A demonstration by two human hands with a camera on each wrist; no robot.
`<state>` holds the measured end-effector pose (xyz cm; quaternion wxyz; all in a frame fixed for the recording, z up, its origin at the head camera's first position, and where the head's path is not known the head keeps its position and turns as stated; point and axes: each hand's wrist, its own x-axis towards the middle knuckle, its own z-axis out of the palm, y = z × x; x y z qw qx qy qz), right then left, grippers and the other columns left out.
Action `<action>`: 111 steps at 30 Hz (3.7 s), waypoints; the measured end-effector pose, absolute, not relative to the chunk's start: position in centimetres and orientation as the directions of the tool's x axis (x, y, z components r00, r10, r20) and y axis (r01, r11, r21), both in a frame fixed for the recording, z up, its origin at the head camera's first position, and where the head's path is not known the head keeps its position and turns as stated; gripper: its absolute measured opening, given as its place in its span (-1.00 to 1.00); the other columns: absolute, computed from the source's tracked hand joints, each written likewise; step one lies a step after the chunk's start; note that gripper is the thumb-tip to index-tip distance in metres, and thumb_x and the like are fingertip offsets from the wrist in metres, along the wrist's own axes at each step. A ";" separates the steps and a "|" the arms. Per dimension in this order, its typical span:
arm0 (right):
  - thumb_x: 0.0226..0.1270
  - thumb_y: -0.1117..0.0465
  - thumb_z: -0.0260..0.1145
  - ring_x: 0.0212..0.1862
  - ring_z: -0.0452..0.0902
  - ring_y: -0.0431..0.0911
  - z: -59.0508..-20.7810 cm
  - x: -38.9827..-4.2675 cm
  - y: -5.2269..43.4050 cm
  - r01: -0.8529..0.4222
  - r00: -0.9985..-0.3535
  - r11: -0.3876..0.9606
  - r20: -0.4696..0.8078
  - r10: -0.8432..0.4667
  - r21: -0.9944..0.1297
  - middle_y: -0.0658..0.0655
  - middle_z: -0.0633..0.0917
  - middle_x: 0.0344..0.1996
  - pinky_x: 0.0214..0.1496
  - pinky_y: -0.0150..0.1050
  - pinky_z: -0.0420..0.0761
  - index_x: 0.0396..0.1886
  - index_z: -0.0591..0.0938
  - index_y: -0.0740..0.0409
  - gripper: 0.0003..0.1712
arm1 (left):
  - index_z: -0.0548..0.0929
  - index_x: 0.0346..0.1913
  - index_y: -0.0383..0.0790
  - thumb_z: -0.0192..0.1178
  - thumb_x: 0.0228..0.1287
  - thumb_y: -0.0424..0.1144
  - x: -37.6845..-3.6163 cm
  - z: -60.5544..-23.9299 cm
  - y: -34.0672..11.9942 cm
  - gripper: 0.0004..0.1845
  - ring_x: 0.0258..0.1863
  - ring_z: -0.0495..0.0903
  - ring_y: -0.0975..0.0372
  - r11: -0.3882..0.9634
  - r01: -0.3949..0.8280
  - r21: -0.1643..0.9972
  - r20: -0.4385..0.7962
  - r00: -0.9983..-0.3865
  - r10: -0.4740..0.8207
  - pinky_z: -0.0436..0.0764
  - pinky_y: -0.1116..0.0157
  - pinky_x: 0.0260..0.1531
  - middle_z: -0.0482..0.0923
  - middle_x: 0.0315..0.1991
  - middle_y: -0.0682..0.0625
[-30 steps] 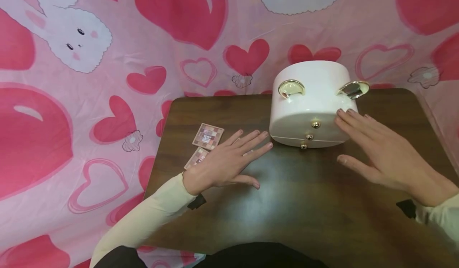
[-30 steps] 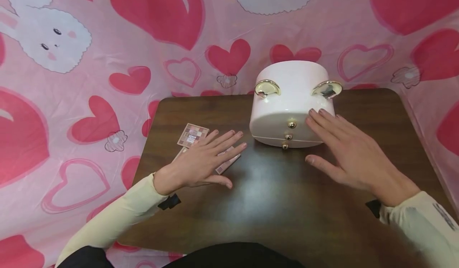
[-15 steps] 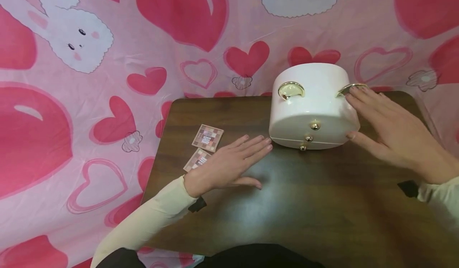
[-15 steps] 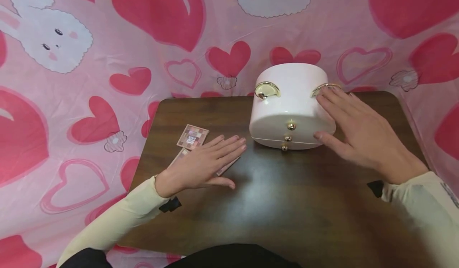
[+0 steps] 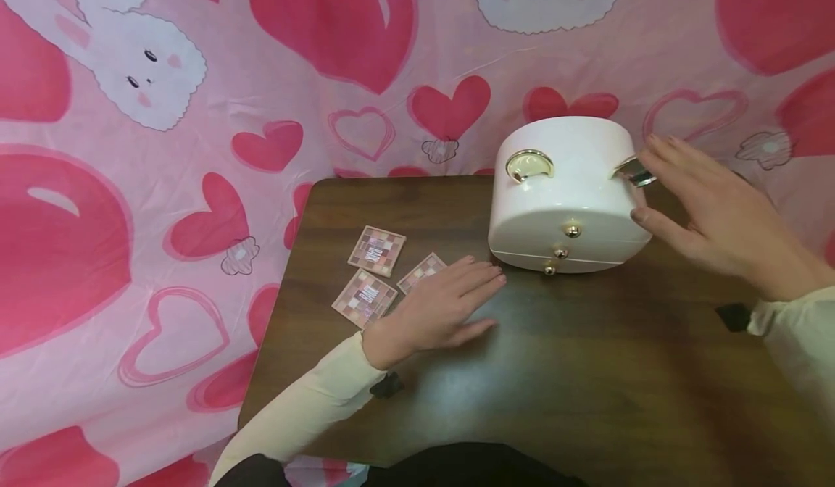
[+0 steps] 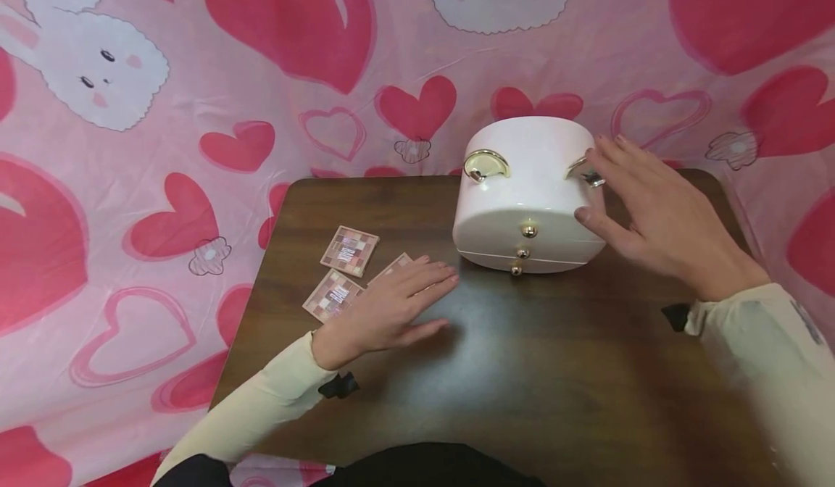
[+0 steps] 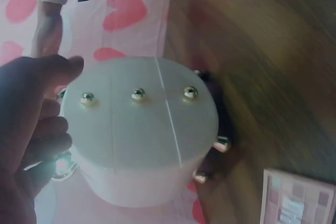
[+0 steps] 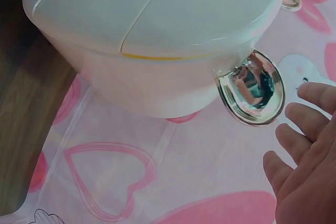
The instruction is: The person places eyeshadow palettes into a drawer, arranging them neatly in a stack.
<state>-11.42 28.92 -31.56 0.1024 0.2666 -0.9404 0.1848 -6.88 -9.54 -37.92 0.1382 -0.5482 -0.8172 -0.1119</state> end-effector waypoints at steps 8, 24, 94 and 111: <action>0.45 -0.08 0.23 0.57 -0.05 0.02 -32.2 -12.0 29.0 -0.522 -0.849 0.799 0.271 -0.453 -0.299 0.17 0.14 0.56 0.56 -0.11 -0.10 0.55 0.25 0.21 -0.18 | 0.65 0.13 -0.40 0.34 0.31 -0.13 -7.3 -38.9 -7.1 -0.54 0.15 0.54 0.05 0.381 0.924 0.029 0.534 -0.337 0.776 0.32 0.25 0.36 0.60 0.10 -0.18; 0.39 -0.07 0.33 0.55 0.02 0.09 -32.5 -11.9 29.0 -0.539 -0.838 0.768 0.309 -0.449 -0.345 0.15 0.13 0.57 0.55 -0.05 -0.03 0.56 0.23 0.16 -0.12 | 0.74 0.07 -0.28 0.28 0.36 -0.23 -9.0 -39.3 -2.8 -0.70 0.07 0.55 0.15 0.480 0.877 0.014 0.664 -0.367 0.652 0.40 0.37 0.27 0.65 0.04 -0.08; 0.41 0.07 0.28 0.51 0.11 0.17 -31.9 -12.1 29.3 -0.586 -0.808 0.723 0.330 -0.488 -0.366 0.17 0.21 0.54 0.55 -0.01 0.01 0.52 0.32 0.19 -0.26 | 0.74 0.12 -0.20 0.02 0.56 -0.33 -12.8 -41.5 2.9 -0.70 0.12 0.56 0.18 0.434 0.864 -0.254 0.630 -0.193 0.752 0.24 0.32 0.38 0.67 0.12 0.00; 0.48 0.12 0.18 0.51 0.12 0.19 -31.9 -11.9 29.3 -0.569 -0.821 0.729 0.323 -0.472 -0.381 0.15 0.21 0.54 0.52 0.13 0.04 0.53 0.31 0.13 -0.33 | 0.76 0.06 -0.26 0.02 0.56 -0.37 -10.8 -41.7 2.3 -0.71 0.08 0.60 0.16 0.393 0.881 -0.265 0.688 -0.113 0.717 0.34 0.28 0.35 0.69 0.08 -0.06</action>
